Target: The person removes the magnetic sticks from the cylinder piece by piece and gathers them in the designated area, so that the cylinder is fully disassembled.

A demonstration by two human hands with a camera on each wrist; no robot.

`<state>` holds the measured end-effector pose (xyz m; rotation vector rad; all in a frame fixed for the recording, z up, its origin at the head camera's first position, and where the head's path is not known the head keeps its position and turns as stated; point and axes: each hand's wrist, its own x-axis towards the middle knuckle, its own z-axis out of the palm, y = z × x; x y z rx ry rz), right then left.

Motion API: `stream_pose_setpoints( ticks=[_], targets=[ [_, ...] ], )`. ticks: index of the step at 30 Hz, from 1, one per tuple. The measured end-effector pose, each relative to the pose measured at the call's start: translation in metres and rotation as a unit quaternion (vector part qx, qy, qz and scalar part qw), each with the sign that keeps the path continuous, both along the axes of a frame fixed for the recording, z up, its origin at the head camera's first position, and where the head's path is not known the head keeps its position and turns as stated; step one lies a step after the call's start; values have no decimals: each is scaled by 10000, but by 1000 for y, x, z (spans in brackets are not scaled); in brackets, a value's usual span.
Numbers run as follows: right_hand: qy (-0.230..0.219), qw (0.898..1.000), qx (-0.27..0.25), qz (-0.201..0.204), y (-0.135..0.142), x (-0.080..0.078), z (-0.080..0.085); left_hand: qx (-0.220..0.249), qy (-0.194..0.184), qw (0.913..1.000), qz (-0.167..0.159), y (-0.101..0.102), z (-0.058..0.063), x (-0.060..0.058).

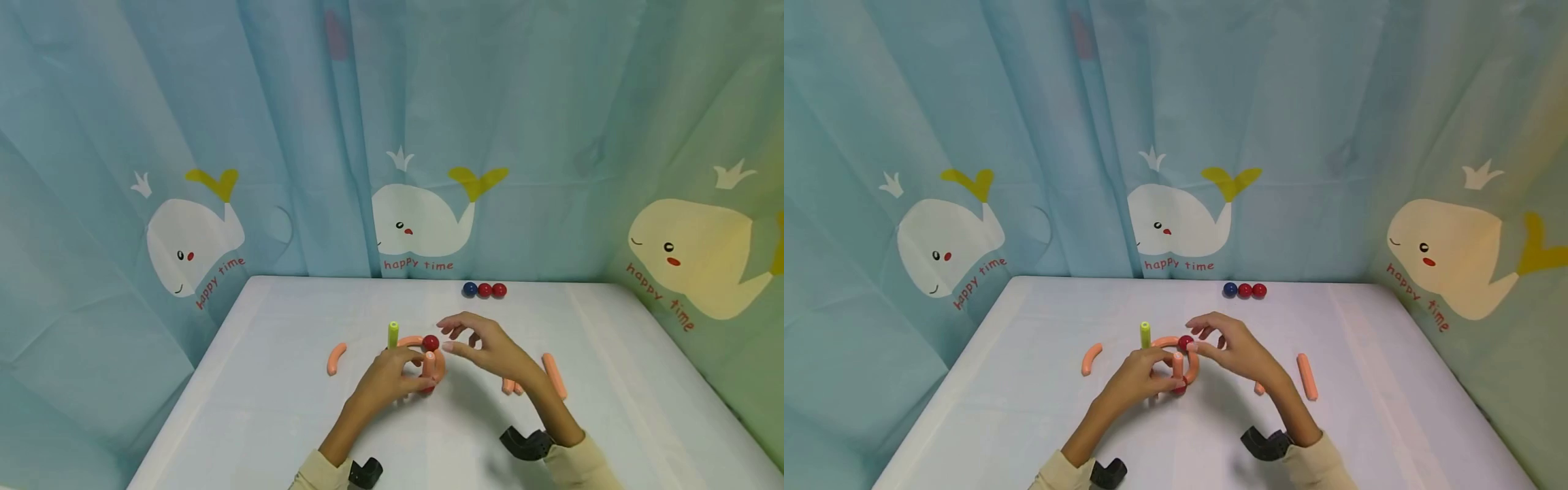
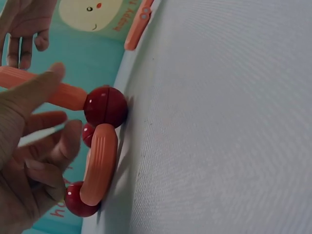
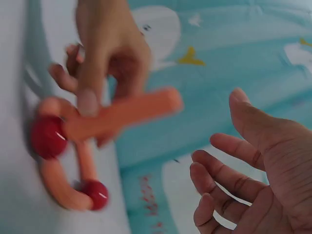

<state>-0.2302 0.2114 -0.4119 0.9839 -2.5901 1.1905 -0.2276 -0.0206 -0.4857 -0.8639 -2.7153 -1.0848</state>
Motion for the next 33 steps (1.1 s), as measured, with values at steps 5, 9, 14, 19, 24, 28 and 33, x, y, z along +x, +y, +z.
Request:
stream_pose_setpoints(
  ticks=[5,9,14,19,24,28,33],
  targets=[
    [-144,9991,57,383,-18,8,-17,-228,-442,9987,109,-2,-2,0],
    [-115,9990,169,388,-28,12,-27,-306,-746,9967,115,-1,-6,0],
    [30,9993,293,221,-34,15,-37,-559,-661,9961,143,2,-11,2],
    [125,9994,324,96,-37,16,-43,-597,-469,9967,277,5,-13,5],
    [-24,9998,214,54,-34,17,-47,-637,-372,9965,388,7,-14,6],
    [-312,9995,32,-97,-29,18,-50,-647,-351,9965,408,7,-14,7],
    [-907,9946,-359,-341,-23,19,-59,-687,-415,9959,429,7,-14,7]
  ],
)
